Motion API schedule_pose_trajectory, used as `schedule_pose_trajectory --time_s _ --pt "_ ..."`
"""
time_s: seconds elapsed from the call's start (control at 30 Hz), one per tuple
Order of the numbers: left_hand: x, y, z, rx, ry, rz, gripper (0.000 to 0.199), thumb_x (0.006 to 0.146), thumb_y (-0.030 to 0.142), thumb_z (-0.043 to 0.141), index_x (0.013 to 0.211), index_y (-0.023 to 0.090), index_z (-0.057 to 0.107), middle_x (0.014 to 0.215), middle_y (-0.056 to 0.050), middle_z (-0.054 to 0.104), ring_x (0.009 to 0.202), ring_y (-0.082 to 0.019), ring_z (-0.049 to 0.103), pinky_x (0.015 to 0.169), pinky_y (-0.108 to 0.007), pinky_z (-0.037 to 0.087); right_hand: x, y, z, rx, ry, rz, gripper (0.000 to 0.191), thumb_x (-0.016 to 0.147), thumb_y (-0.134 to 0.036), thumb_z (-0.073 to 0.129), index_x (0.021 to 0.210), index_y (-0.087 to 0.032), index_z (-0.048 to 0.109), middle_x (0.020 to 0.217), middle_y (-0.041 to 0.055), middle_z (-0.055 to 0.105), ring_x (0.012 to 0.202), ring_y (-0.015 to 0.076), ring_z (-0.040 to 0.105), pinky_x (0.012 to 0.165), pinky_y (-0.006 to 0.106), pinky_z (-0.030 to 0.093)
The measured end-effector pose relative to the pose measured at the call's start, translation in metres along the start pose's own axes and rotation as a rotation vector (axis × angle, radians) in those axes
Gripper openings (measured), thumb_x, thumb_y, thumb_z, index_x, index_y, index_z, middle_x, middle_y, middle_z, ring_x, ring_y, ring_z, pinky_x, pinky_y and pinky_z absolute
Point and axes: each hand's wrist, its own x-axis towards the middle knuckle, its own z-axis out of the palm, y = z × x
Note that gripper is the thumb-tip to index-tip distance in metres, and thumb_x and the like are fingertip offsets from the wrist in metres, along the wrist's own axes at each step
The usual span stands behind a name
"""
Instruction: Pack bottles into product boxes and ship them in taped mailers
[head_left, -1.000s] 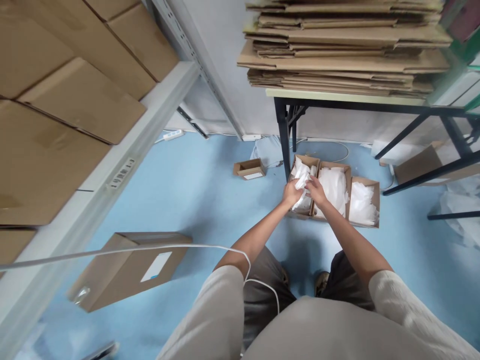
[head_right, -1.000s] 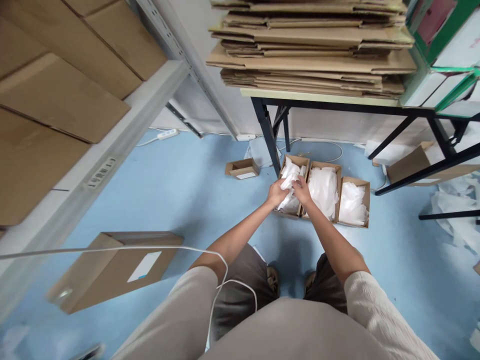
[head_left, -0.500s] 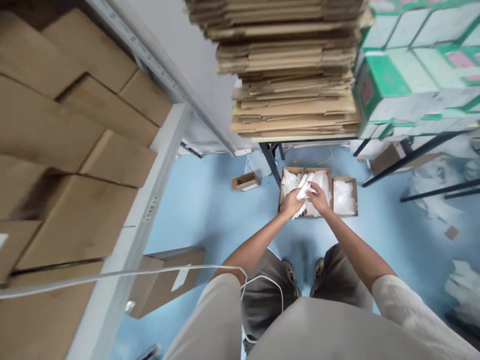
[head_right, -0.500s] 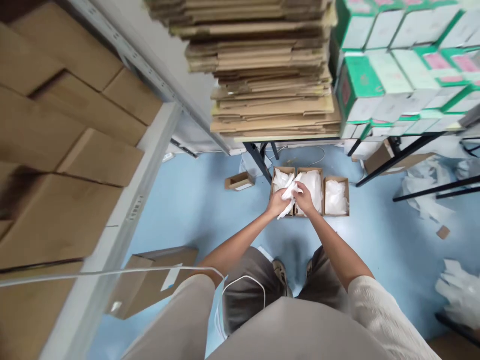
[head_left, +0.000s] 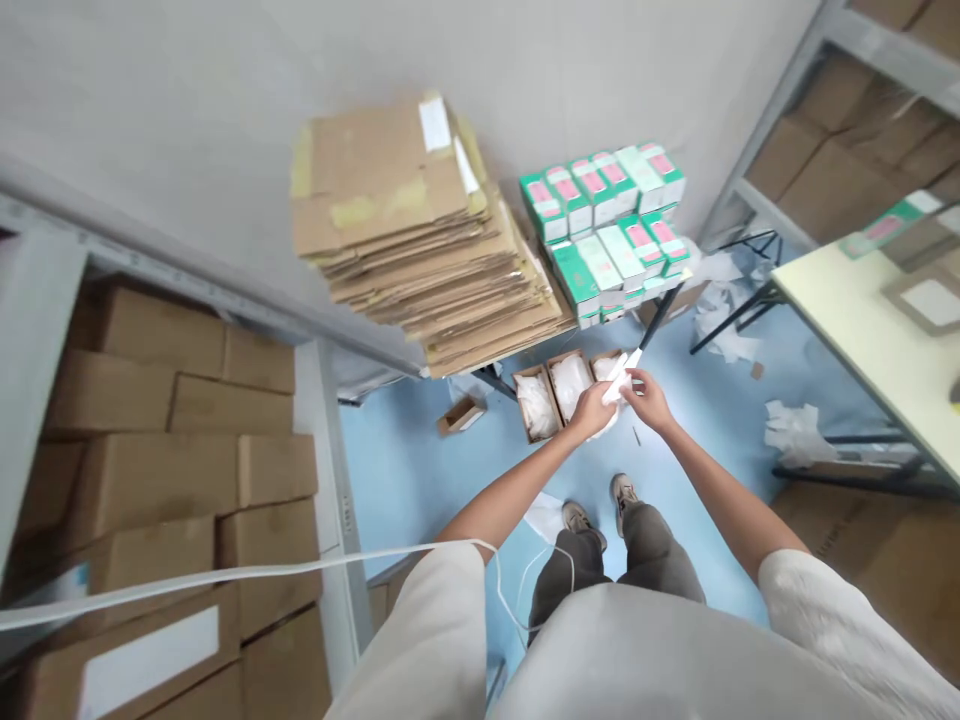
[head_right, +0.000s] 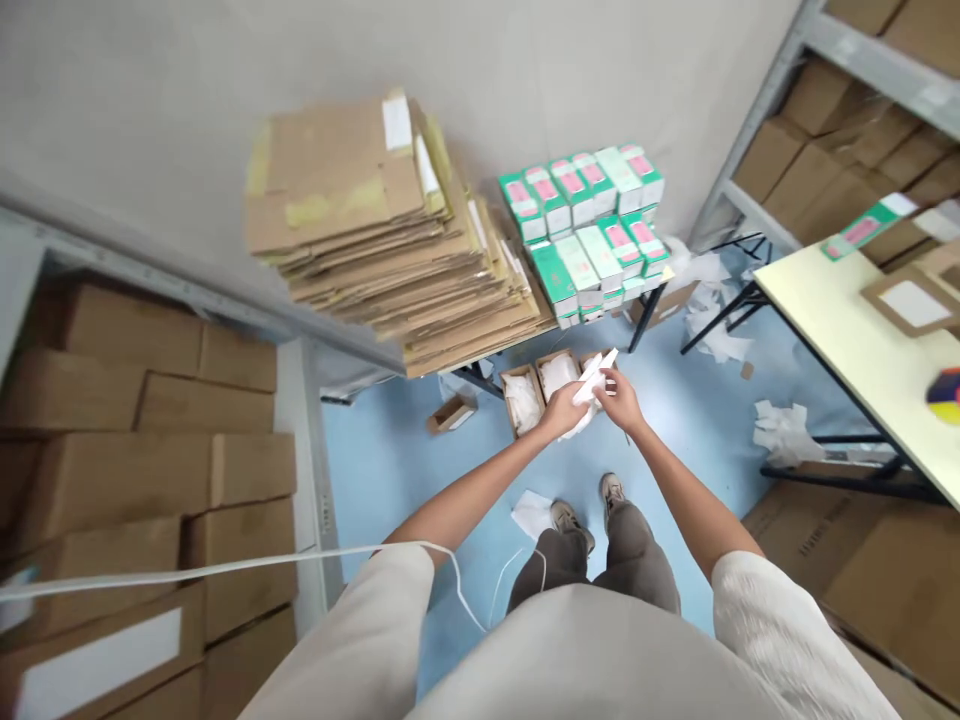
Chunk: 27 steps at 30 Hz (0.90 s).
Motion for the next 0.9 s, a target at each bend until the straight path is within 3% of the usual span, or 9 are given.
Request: schedule_pose_trajectory --time_s 0.13,0.27,0.4,0.67,0.77,0.9 --pt "0.013 0.078 0.016 0.050 -0.097 0.105 0.049 0.086 0.004 0.068 0.131 0.022 0.077 0.133 -0.006 0.078 0.125 -0.027 0.071 0.112 -0.037 0.056 -0.016 -0.031 -0.072 -0.010 0.125 -0.005 0.058 0.085 -0.052 0.072 0.134 -0.022 0.065 0.134 0.0142 0.068 0.098 0.0247 0.074 0.089 0.045 0.065" --pt "0.038 0.145 0.057 0.105 -0.169 0.202 0.047 0.085 0.005 0.069 0.129 0.020 0.078 0.129 -0.007 0.079 0.123 -0.028 0.071 0.110 -0.037 0.057 -0.020 -0.036 -0.151 -0.006 0.239 -0.024 0.057 0.086 -0.052 0.072 0.135 -0.022 0.066 0.134 0.0139 0.069 0.097 0.0238 0.073 0.091 0.045 0.064" --pt "0.073 0.213 0.116 0.168 -0.224 0.293 0.048 0.085 0.004 0.069 0.129 0.020 0.078 0.126 -0.007 0.079 0.120 -0.028 0.072 0.109 -0.037 0.056 -0.017 -0.028 -0.243 -0.022 0.328 -0.016 0.058 0.087 -0.053 0.071 0.136 -0.023 0.067 0.135 0.0127 0.070 0.098 0.0232 0.073 0.097 0.044 0.062" --pt "0.155 0.358 0.255 0.205 -0.359 0.374 0.044 0.085 0.006 0.070 0.126 0.020 0.079 0.126 -0.007 0.080 0.120 -0.028 0.073 0.107 -0.035 0.056 0.002 0.000 -0.446 -0.031 0.494 0.021 0.054 0.085 -0.049 0.070 0.133 -0.023 0.068 0.131 0.0109 0.071 0.096 0.0229 0.072 0.096 0.043 0.062" --pt "0.181 0.402 0.296 0.183 -0.406 0.420 0.044 0.085 0.006 0.070 0.127 0.019 0.079 0.127 -0.008 0.081 0.120 -0.029 0.074 0.108 -0.037 0.056 0.007 0.005 -0.506 -0.011 0.555 0.024 0.053 0.084 -0.048 0.071 0.131 -0.023 0.068 0.129 0.0101 0.071 0.094 0.0219 0.071 0.095 0.043 0.062" --pt "0.217 0.450 0.336 0.175 -0.475 0.488 0.045 0.086 0.007 0.068 0.128 0.018 0.078 0.126 -0.008 0.081 0.119 -0.029 0.074 0.108 -0.037 0.057 0.017 0.007 -0.567 0.031 0.641 0.034 0.055 0.083 -0.050 0.072 0.130 -0.023 0.067 0.129 0.0103 0.069 0.094 0.0213 0.071 0.091 0.042 0.063"
